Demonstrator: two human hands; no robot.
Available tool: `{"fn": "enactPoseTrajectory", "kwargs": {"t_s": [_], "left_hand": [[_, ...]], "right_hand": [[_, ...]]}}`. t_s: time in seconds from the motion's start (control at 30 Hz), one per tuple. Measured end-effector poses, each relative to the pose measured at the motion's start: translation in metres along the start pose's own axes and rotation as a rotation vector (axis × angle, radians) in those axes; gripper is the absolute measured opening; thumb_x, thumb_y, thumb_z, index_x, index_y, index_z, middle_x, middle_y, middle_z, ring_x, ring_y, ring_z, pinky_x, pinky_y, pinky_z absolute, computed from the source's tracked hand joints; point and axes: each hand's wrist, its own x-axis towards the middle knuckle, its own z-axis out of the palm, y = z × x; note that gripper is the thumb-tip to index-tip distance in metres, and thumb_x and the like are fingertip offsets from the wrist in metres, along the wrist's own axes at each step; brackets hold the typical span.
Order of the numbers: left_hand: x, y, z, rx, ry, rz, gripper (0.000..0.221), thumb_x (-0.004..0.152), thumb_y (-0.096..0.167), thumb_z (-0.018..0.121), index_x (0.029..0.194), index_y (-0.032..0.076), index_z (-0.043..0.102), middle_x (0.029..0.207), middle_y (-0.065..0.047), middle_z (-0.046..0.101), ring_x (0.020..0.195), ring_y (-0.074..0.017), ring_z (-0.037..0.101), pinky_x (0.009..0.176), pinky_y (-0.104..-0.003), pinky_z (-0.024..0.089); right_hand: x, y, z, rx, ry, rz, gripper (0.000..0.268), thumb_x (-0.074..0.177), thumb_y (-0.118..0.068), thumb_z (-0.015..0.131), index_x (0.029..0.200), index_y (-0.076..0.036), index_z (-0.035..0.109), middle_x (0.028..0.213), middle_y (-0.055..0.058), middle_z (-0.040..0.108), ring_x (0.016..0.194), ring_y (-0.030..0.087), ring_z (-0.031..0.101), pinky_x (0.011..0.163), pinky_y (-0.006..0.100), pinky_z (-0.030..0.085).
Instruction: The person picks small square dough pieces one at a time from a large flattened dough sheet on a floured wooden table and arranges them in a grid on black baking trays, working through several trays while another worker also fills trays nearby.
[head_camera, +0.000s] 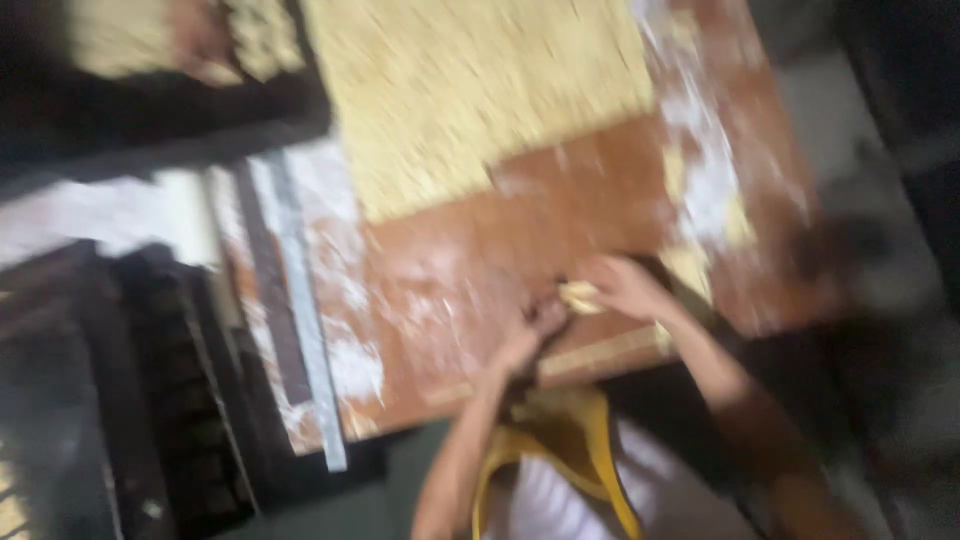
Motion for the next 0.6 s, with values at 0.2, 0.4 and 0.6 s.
{"fn": "enactPoseTrajectory", "kwargs": {"t_s": [0.2, 0.4, 0.6], "left_hand": [[-0.013, -0.067, -0.025, -0.293, 0.041, -0.056, 0.033, 0.094, 0.004, 0.070, 0.126, -0.004, 0.064, 0.108, -0.013, 0.076, 0.098, -0.0202, 0.072, 0.087, -0.033, 0.060], [-0.037, -0.033, -0.046, -0.089, 0.183, -0.030, 0.034, 0.094, 0.000, 0.070, 0.127, -0.001, 0.063, 0.110, -0.011, 0.076, 0.094, -0.0155, 0.070, 0.083, -0.028, 0.058], [-0.052, -0.042, -0.069, -0.158, 0.254, 0.109, 0.034, 0.093, 0.001, 0.071, 0.125, -0.001, 0.062, 0.110, -0.013, 0.076, 0.097, -0.0160, 0.071, 0.086, -0.028, 0.058]], "right_hand": [[-0.032, -0.104, -0.014, -0.350, -0.025, 0.210, 0.038, 0.081, -0.026, 0.087, 0.110, -0.009, 0.071, 0.098, 0.006, 0.076, 0.088, 0.015, 0.074, 0.080, 0.031, 0.059], [0.008, -0.002, -0.105, -1.160, 0.025, -0.033, 0.041, 0.071, -0.021, 0.089, 0.106, -0.004, 0.074, 0.114, 0.018, 0.072, 0.109, 0.037, 0.068, 0.091, 0.046, 0.056], [0.040, 0.044, -0.138, -1.015, -0.252, 0.158, 0.057, 0.058, -0.017, 0.094, 0.109, -0.004, 0.071, 0.106, 0.018, 0.073, 0.102, 0.037, 0.070, 0.083, 0.046, 0.057]]}}
